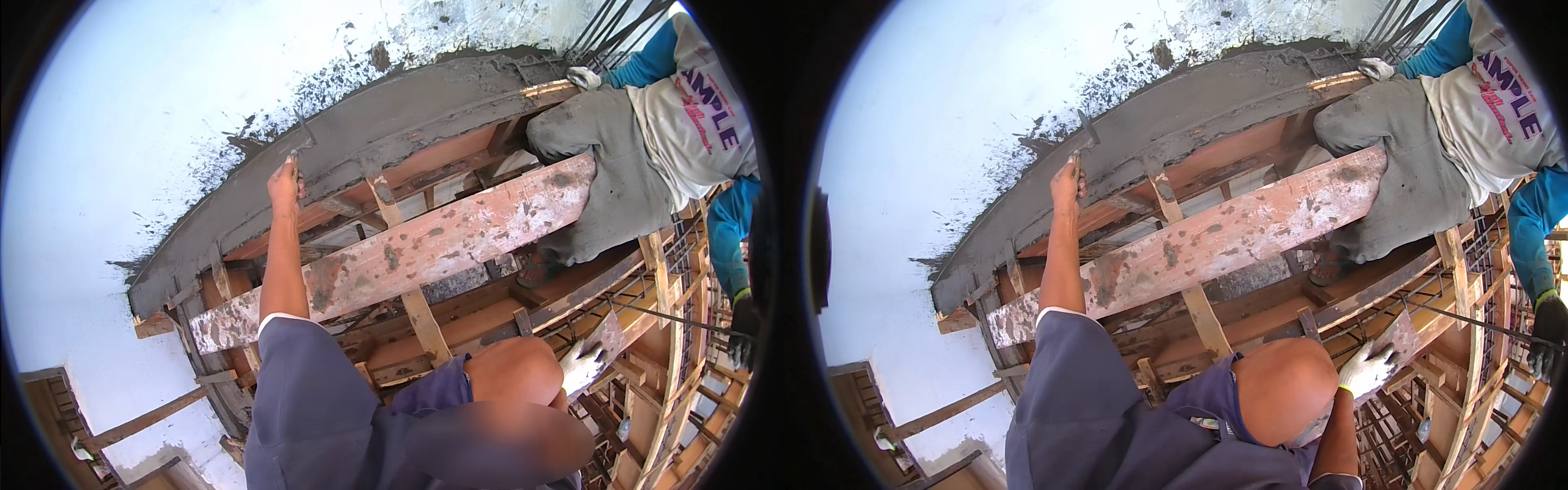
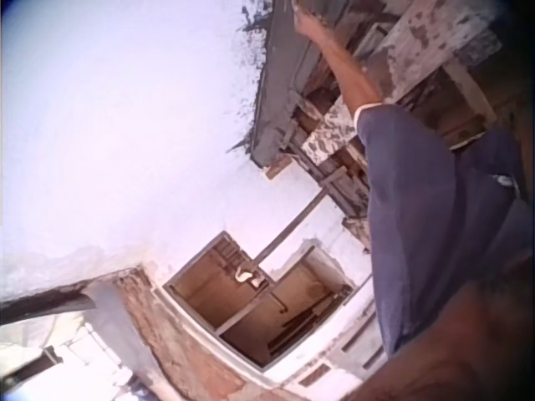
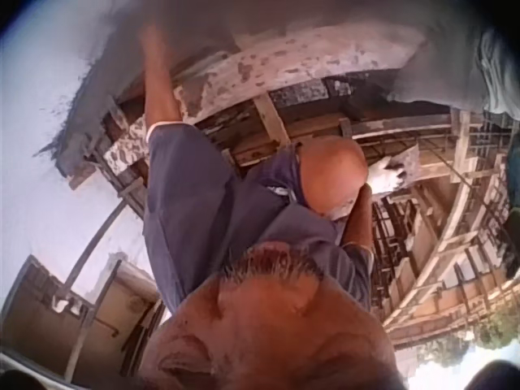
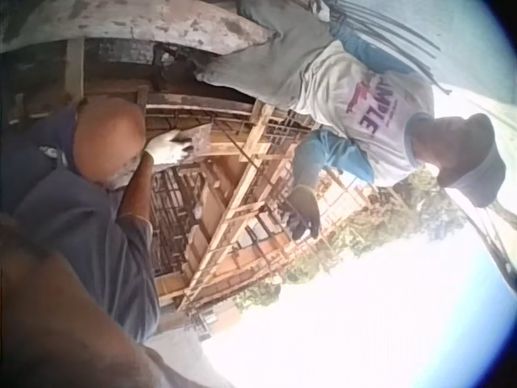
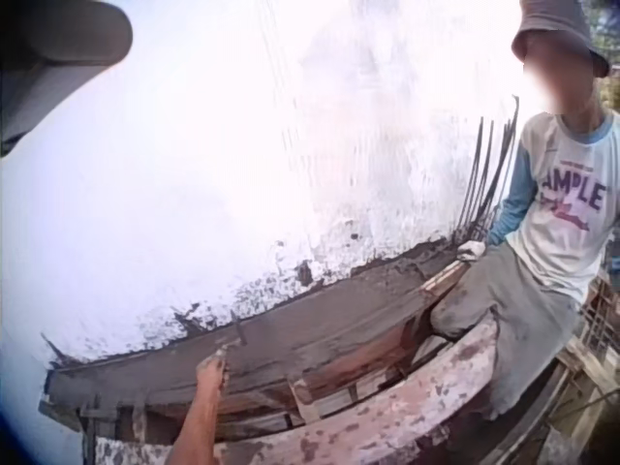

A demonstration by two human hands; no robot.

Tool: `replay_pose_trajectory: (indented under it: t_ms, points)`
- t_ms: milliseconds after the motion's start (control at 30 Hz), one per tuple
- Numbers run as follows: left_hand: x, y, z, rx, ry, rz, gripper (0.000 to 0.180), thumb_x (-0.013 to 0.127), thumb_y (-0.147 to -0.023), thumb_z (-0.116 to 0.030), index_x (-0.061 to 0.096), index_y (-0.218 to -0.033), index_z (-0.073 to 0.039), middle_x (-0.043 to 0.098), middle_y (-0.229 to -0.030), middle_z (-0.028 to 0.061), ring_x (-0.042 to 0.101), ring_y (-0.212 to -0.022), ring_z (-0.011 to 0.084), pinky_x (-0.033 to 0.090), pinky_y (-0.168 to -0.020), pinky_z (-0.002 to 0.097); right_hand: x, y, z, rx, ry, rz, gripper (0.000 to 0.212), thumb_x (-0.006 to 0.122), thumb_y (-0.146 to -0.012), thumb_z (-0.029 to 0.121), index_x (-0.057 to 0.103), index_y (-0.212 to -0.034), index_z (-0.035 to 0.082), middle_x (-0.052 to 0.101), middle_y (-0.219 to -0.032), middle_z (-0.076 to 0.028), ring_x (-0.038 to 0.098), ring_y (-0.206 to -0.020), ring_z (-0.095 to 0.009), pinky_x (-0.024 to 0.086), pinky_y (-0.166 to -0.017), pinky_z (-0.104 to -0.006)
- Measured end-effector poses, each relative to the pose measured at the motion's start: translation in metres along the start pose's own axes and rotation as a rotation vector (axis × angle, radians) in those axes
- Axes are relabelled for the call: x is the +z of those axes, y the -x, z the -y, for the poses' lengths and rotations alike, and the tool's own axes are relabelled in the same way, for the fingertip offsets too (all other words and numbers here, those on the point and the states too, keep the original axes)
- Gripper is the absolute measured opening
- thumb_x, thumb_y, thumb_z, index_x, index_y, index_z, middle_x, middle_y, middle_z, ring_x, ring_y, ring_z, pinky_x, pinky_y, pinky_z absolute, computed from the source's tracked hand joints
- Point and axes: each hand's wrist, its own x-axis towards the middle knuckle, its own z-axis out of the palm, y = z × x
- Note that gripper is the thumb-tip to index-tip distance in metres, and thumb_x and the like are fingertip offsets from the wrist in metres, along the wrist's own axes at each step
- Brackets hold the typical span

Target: The person applies concrete to the edge of a wooden structure using a trowel, taking mortar from a bucket and smoothing it along the rim.

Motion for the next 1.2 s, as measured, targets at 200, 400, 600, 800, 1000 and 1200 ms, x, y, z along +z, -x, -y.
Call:
replay_pose_trajectory:
  t_ms: [200,400,600,800,1000,1200]
  points:
    - [-0.008,0.054,0.038,0.487,-0.455,-0.076,0.033,0.063,-0.103,-0.020,0.067,-0.125,0.004,0.069,-0.102,0.0112,0.063,-0.087,0.0145,0.049,-0.078,0.0280,-0.009,0.000,0.003,-0.014,-0.040,-0.006,0.063,0.060,-0.100,0.045,0.055,-0.145,0.002,0.048,-0.153,-0.027,0.046,-0.138,-0.046,0.038,-0.115,-0.0543]
    - [-0.027,0.128,0.058,0.444,-0.463,-0.096,0.040,0.061,-0.103,-0.019,0.063,-0.133,0.008,0.068,-0.128,0.0142,0.061,-0.118,0.0206,0.043,-0.106,0.0333,-0.001,0.001,-0.005,0.005,0.015,-0.009,0.064,0.060,-0.100,0.049,0.054,-0.146,0.005,0.049,-0.152,-0.026,0.046,-0.138,-0.045,0.040,-0.113,-0.0543]
    - [-0.050,0.167,0.083,0.507,-0.641,-0.250,0.048,0.059,-0.103,-0.022,0.055,-0.141,0.007,0.065,-0.126,0.0272,0.062,-0.118,0.0417,0.047,-0.102,0.0465,0.006,0.003,-0.009,0.030,-0.055,-0.015,0.065,0.060,-0.099,0.053,0.055,-0.147,0.008,0.049,-0.152,-0.026,0.046,-0.139,-0.044,0.040,-0.113,-0.0553]
    - [-0.050,0.203,0.121,0.471,-0.725,-0.350,0.055,0.059,-0.101,-0.025,0.051,-0.144,0.009,0.060,-0.130,0.0308,0.058,-0.122,0.0471,0.044,-0.104,0.0504,-0.005,-0.006,-0.030,-0.050,-0.180,0.056,0.064,0.062,-0.099,0.046,0.055,-0.145,0.003,0.049,-0.152,-0.026,0.048,-0.137,-0.045,0.039,-0.113,-0.0529]
    - [-0.053,0.224,0.140,0.539,-0.828,-0.339,0.053,0.060,-0.099,-0.021,0.052,-0.144,0.006,0.060,-0.133,0.0309,0.053,-0.128,0.0468,0.042,-0.108,0.0501,-0.025,0.029,-0.072,-0.054,-0.574,-0.008,0.054,0.064,-0.100,0.027,0.054,-0.145,-0.002,0.049,-0.150,-0.022,0.048,-0.138,-0.039,0.040,-0.115,-0.0467]
    - [-0.042,0.243,0.156,0.572,-0.868,-0.241,0.060,0.058,-0.099,-0.017,0.042,-0.150,0.008,0.052,-0.140,0.0332,0.049,-0.130,0.0492,0.041,-0.110,0.0510,-0.049,0.120,-0.126,-0.105,-0.688,0.016,0.042,0.066,-0.097,0.015,0.062,-0.136,0.003,0.062,-0.132,-0.021,0.058,-0.124,-0.038,0.046,-0.107,-0.0442]
